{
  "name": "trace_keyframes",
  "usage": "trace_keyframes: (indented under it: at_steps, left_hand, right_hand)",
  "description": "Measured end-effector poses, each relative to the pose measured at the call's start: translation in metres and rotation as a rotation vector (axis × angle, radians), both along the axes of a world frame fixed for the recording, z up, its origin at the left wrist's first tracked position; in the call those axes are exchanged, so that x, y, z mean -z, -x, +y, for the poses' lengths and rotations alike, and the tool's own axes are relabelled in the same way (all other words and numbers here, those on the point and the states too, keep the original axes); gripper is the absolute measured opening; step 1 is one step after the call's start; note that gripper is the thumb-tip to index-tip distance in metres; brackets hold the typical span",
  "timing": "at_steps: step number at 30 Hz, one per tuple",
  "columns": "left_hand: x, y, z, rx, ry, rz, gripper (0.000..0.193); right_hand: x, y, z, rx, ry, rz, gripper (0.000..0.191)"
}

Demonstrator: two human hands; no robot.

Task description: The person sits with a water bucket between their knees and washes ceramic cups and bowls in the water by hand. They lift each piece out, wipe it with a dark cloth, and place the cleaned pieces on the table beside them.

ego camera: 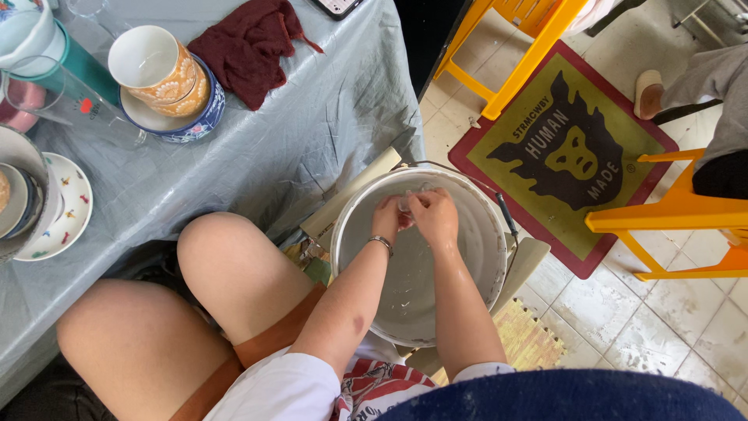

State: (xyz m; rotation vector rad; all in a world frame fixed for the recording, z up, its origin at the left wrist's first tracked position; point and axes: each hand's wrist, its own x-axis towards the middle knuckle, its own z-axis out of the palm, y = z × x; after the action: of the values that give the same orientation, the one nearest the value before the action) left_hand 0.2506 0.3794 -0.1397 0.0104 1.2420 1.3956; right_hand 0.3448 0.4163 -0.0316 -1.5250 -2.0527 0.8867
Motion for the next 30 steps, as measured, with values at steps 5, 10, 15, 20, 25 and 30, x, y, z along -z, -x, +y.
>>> trace_keyframes:
  at_steps: [5,10,15,20,25,30]
  left_hand:
    - [0.001,-0.008,0.005,0.04,-0.025,-0.03,0.034]
    - [0.003,0.0,-0.005,0.269,0.42,0.402,0.035]
    - [-0.009,0.007,-0.016,0.639,0.696,0.991,0.039]
    - [-0.021,0.004,-0.021,0.985,0.727,1.207,0.035]
    - [-0.012,-0.002,-0.016,0.998,0.642,1.116,0.04]
    - [0.004,0.005,-0.011,0.353,0.567,0.793,0.034]
  right_hand:
    - [-0.008,-0.003,0.0,0.034,-0.06,-0.037,0.033]
    - [0.049,-0.005,0.025,0.027,0.338,-0.237,0.038]
    - [0.097,0.002,0.011,0.095,0.897,0.088,0.041]
    - [0.108,0.01,-0.014,0.153,1.26,0.402,0.033]
    - [0.105,0.008,-0.001,0.364,1.017,0.352,0.034]
    - [0.079,0.014,0.019,0.29,0.756,0.082,0.041]
